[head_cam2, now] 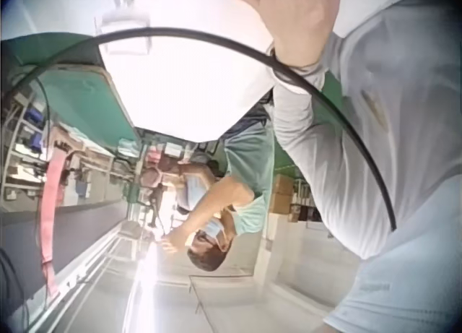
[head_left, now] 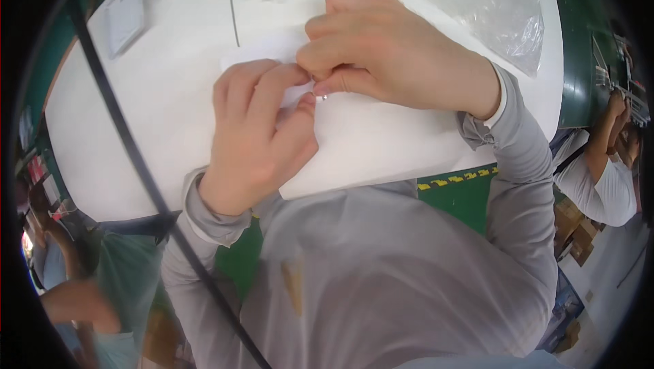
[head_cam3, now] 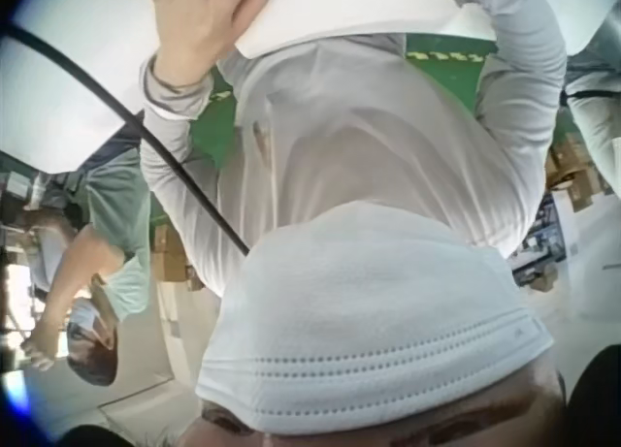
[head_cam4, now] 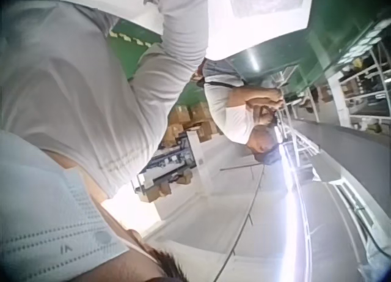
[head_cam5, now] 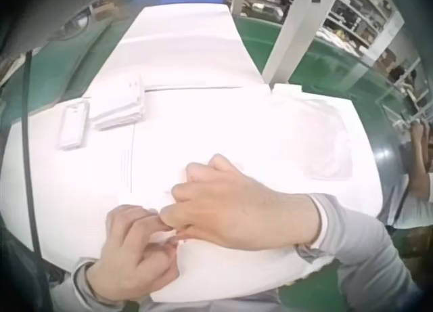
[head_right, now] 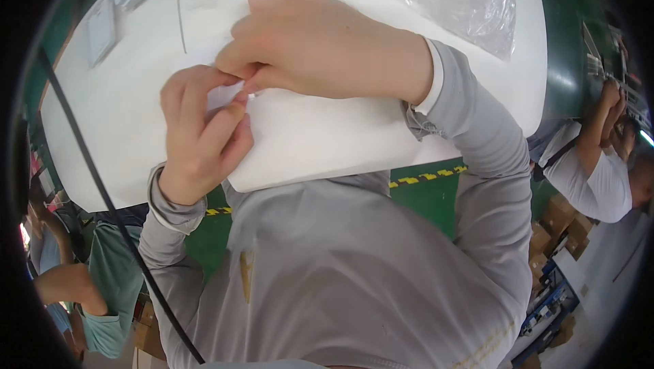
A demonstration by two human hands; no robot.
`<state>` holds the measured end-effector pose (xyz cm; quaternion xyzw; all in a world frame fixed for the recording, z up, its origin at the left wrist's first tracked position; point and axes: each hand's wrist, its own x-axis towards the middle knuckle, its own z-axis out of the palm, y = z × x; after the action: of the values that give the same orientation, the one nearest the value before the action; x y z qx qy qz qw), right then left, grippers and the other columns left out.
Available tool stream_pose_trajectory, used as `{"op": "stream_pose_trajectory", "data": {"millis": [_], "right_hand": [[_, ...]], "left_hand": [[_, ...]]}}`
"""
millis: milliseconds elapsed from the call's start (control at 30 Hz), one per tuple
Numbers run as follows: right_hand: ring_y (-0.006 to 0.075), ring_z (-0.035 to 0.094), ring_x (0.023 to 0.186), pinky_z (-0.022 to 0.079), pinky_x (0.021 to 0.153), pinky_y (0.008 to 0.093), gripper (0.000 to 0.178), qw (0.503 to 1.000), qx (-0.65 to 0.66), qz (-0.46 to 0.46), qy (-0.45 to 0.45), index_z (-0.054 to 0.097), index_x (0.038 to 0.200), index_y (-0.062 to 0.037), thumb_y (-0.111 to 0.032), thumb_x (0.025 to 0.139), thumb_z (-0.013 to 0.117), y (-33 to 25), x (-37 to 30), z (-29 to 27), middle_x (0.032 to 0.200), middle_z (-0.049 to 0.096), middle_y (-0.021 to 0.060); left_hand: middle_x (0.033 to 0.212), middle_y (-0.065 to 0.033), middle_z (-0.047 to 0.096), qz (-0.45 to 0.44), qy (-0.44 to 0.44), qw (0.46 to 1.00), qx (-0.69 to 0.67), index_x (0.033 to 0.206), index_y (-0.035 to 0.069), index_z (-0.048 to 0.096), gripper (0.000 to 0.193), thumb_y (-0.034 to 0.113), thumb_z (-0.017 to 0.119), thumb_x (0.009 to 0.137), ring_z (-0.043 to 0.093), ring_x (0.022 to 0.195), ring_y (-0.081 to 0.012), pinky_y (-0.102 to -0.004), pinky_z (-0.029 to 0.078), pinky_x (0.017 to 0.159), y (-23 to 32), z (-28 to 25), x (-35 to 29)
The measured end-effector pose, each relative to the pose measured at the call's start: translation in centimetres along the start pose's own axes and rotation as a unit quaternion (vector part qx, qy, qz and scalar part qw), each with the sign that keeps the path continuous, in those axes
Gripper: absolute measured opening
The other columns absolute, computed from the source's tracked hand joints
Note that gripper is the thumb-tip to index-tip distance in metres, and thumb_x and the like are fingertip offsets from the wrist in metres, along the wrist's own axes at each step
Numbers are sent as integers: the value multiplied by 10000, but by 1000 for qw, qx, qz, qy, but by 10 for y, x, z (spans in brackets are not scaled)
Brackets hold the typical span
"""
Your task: Assembling small white plastic housings by manually inserting transparent plastic components into them at a factory workbench.
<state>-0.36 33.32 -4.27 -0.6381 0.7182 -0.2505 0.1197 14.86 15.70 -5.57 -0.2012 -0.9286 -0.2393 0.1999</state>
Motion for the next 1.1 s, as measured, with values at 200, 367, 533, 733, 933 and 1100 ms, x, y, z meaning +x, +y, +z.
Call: {"op": "stream_pose_trajectory", "data": {"millis": [200, 367, 533, 733, 933, 1100], "right_hand": [[171, 534, 922, 366, 836, 373, 125, 999, -18, -26, 24, 707, 920, -212, -334, 896, 719, 11, -10, 10, 852, 587, -64], [187, 490, 859, 332, 815, 356, 127, 978, -54, -130, 155, 714, 853, -203, -281, 813, 805, 19, -5, 20, 851, 533, -42], [182, 490, 784, 338, 801, 348, 110, 949, -32, -97, 299, 726, 835, -148, -186, 796, 821, 28, -6, 9, 740, 552, -47], [139, 487, 762, 336, 808, 344, 80, 937, -12, -11, 348, 722, 808, -135, -156, 853, 785, 39, -4, 1, 669, 545, -52], [128, 475, 743, 321, 786, 331, 108, 941, -14, -14, 338, 722, 795, -132, -177, 875, 778, 44, -1, 7, 645, 542, -70], [125, 478, 744, 318, 777, 327, 133, 941, -21, -11, 338, 714, 776, -133, -191, 880, 775, 44, -2, 7, 639, 542, -70]], "left_hand": [[1265, -182, 624, -14, 13, 1000, -4, 1025, 28, 704, 401, -3, 783, 633, 577, 1155, -382, -467, 437, 947, -2, 7, -11], [1395, -154, 583, -119, -37, 987, 97, 1236, 71, 661, 605, 112, 851, 663, 511, 1273, -363, -449, 337, 1060, 3, -14, -5], [1370, -92, 606, -127, -122, 977, 119, 1344, 88, 577, 758, 197, 899, 666, 525, 1276, -314, -432, 313, 1068, -4, -26, 6], [1288, -146, 648, -129, 35, 984, 118, 1343, 34, 575, 653, 191, 877, 786, 603, 1227, -295, -417, 443, 1036, -88, -73, 46], [1237, -175, 654, -93, -10, 993, 68, 1402, 41, 552, 646, 207, 832, 843, 607, 1185, -298, -414, 453, 1055, -150, -79, 89], [1269, -171, 640, -117, -93, 980, 129, 1426, 110, 551, 676, 251, 834, 829, 557, 1246, -336, -437, 423, 1079, -157, -69, 95]]}}
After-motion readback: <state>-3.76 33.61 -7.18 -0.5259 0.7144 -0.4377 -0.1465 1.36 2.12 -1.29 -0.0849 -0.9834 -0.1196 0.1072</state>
